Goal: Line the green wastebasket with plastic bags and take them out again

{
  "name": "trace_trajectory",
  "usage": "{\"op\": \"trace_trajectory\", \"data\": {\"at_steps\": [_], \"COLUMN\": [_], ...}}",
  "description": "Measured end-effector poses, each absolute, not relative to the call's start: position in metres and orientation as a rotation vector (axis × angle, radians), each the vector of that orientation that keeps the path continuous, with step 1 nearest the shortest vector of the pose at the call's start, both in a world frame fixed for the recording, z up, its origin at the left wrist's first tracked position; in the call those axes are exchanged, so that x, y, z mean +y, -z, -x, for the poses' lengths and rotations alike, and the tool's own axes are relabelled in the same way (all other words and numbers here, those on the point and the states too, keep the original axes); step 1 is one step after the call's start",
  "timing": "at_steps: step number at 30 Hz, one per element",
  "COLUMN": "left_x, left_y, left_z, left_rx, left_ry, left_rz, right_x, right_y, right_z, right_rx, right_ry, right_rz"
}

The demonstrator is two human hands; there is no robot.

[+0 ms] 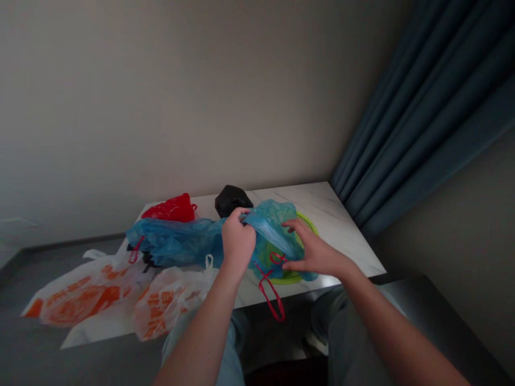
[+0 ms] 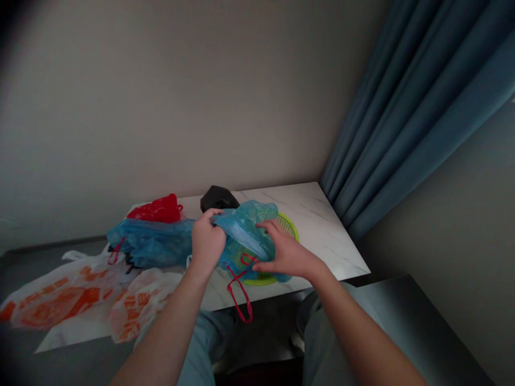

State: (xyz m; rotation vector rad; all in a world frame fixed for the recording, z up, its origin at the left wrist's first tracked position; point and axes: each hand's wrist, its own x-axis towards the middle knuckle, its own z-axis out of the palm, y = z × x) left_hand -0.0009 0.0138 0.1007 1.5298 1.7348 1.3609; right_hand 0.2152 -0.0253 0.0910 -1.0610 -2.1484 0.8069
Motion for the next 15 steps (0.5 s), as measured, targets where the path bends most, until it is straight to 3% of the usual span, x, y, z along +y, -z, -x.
{"op": "trace_trajectory", "data": {"at_steps": [4, 8, 12, 15], "left_x": [0.012, 0.012, 0.012, 0.016], "left_y": [-0.103, -0.108, -0.110, -0.108], "left_z": [-0.001, 0.005, 0.020, 0.036], "left_rx": [1.740, 1.747, 1.849, 1.905], "left_ry": [-1.386, -1.485, -1.549, -1.540], "left_rz": [-1.551, -1.593, -1.625, -1.608], "right_x": [-0.028, -0.011, 0.009, 0.022], "right_y": [-0.083, -0.078, -0.074, -0.065], "right_z": [-0.201, -0.226, -0.271, -0.298], "right_rx": [-2.120, -1.593, -0.971, -0.645], "right_ry": [-0.666, -0.453, -0.207, -0.226], "right_rz": [1.222, 1.447, 1.306, 1.147]}}
